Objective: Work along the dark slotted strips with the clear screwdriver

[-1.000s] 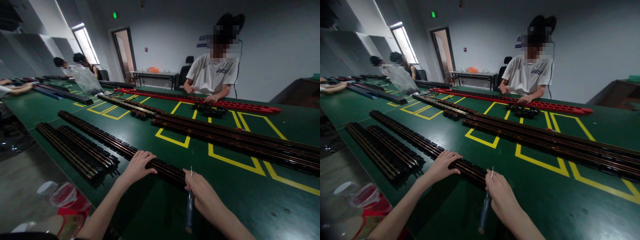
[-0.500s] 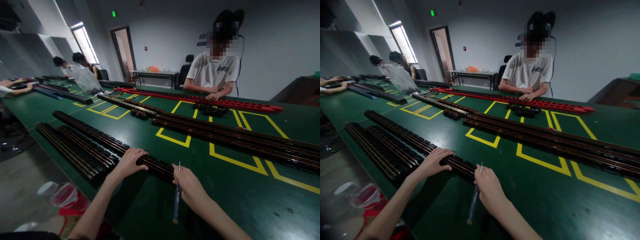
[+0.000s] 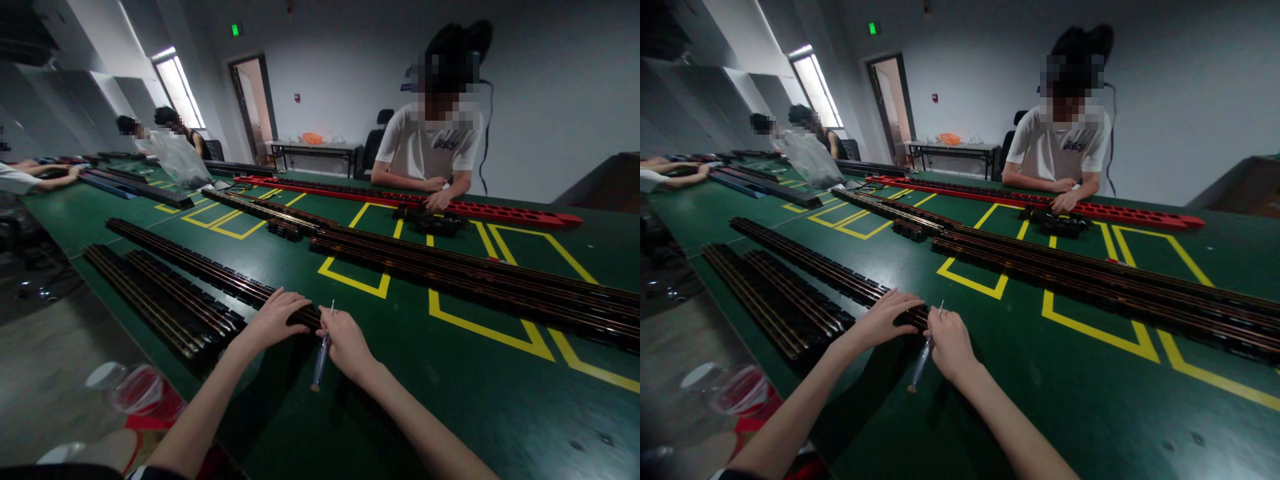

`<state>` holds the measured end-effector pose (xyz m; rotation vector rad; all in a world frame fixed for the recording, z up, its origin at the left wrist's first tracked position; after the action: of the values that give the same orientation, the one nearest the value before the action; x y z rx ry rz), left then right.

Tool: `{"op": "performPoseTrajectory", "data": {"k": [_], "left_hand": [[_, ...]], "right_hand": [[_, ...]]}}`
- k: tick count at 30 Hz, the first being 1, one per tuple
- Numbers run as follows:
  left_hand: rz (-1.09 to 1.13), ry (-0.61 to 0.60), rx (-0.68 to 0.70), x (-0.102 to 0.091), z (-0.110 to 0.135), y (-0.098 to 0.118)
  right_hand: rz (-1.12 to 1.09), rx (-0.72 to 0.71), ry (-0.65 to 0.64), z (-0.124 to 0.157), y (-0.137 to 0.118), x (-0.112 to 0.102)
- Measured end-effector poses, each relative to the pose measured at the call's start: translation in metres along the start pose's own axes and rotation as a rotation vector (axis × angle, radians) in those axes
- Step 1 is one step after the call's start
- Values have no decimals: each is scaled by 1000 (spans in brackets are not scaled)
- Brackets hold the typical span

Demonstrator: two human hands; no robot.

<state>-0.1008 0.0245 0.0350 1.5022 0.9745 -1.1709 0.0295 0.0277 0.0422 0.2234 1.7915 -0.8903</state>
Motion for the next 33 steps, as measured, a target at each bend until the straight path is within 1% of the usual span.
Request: {"op": "performPoseTrajectory", "data": {"k": [5,7,10,12,16,21,28,33], "left_hand": [[-11,27,-29,-5,5,-1],[-14,29,-33,-7,7,-2],[-15,31,-43,-10,9,-7],[-13,29,-53,-12,11,-15],[-9,16,-88,-18,15,-40],[-62,-75,-176,-26,19,-70],[-96,-85,-202,-38,24,-97],[-92,-108,-228,-43,27,-110]], "right_hand": [[-225,80,-15,0,5,0],[-280,75,-23,-1,4,-1],[-274,30,-21,-8,-3,2],[-233,5,-21,-15,-9,7],[-187,-83,-14,-31,-26,21],[-90,-123,-17,-50,-43,37],[-71,-115,17,-74,-60,50],[-85,-112,43,-83,-68,57]]}}
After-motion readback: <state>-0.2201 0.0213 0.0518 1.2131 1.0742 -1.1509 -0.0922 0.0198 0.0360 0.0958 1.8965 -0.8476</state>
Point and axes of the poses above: each hand's wrist, its own z-axis away from the middle knuckle, its own x-axis out of the palm, y = z × x, the point moved 7 cm from there along -z, towards the middle knuckle, and after that the axes turned 4 degrees about -x, right-handed, at the moved point
